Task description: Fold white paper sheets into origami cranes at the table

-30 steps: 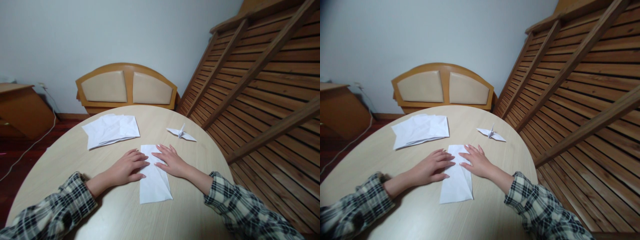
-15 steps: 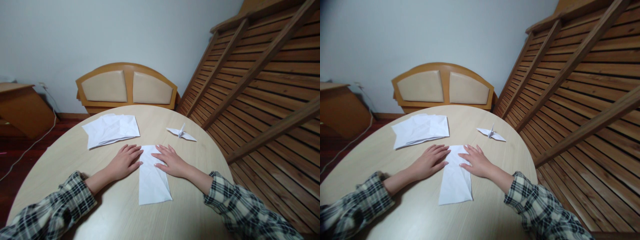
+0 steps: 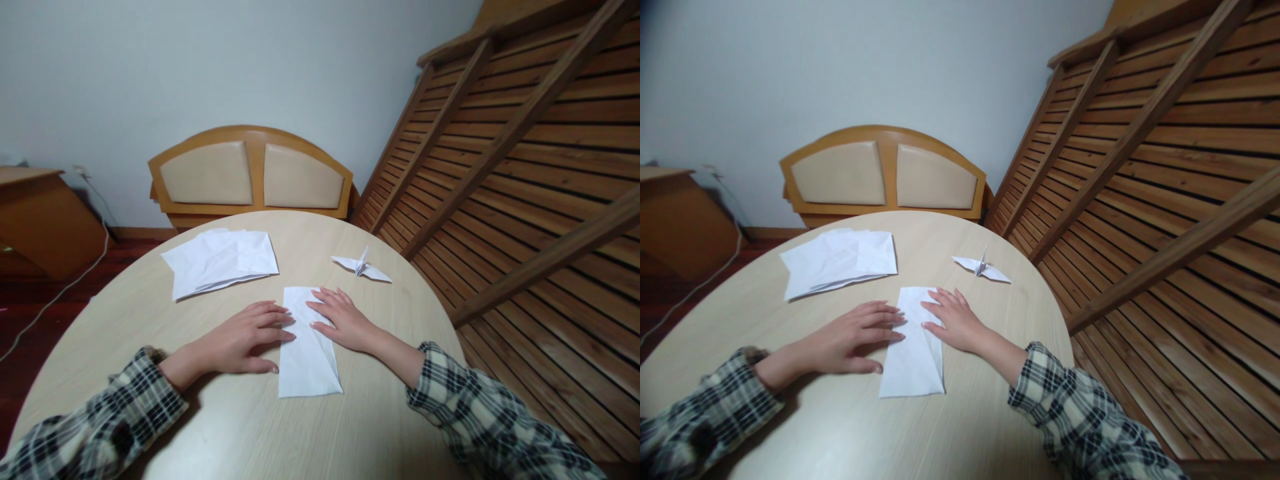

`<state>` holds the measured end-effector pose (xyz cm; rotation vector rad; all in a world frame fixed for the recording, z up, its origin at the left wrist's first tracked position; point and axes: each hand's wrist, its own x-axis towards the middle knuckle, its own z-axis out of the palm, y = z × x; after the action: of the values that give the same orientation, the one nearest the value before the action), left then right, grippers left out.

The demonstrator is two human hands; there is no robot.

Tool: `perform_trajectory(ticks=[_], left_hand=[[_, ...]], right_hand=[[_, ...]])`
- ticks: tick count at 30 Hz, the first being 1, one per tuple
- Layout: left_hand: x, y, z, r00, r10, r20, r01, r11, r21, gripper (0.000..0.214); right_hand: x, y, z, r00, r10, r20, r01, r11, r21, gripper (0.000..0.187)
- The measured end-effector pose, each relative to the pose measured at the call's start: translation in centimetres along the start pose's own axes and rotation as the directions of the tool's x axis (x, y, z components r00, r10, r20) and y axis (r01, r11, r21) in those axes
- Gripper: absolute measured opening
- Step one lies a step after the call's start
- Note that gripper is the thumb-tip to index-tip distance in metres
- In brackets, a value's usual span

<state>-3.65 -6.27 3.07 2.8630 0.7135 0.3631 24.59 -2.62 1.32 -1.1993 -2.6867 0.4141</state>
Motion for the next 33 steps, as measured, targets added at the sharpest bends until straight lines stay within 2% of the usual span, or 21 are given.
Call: perform_trajectory(ticks=[3,8,14,18,26,33], left_hand=[[0.2,-0.2,0.4,0.997,0.066,-0.025,-0.065,0.997,0.049,0.059],[0.4,-0.2,0.6,0.97,0.229,-0.081,-0.202,0.944,0.259,0.042],[0.4,0.6,0.4,0.935,0.328,-0.132,-0.241,0.864,0.442,0.026],[0.4,0.7,0.2,0.943,0.308,-0.125,-0.217,0.856,0.469,0.03],[0.5,-0.1,1.2,0.942,0.227,-0.247,-0.132,0.927,0.351,0.024],[0.5,-0.4,1.9,0.969,0.165,-0.185,-0.109,0.954,0.279,0.025]], right_hand=[[0.0,-0.1,0.0,1.0,0.004,0.028,-0.004,1.0,0.009,0.053],[0.0,-0.1,0.0,0.997,-0.014,0.075,0.012,1.0,0.02,0.052],[-0.2,-0.2,-0.1,0.996,-0.024,0.081,0.024,1.0,0.004,0.045],[-0.2,-0.3,-0.3,0.996,-0.018,0.089,0.018,1.0,-0.001,0.045],[-0.1,0.0,0.3,0.999,-0.034,0.017,0.034,0.999,0.016,0.042],[-0.1,0.1,0.6,0.998,-0.033,-0.045,0.034,0.999,0.024,0.037]])
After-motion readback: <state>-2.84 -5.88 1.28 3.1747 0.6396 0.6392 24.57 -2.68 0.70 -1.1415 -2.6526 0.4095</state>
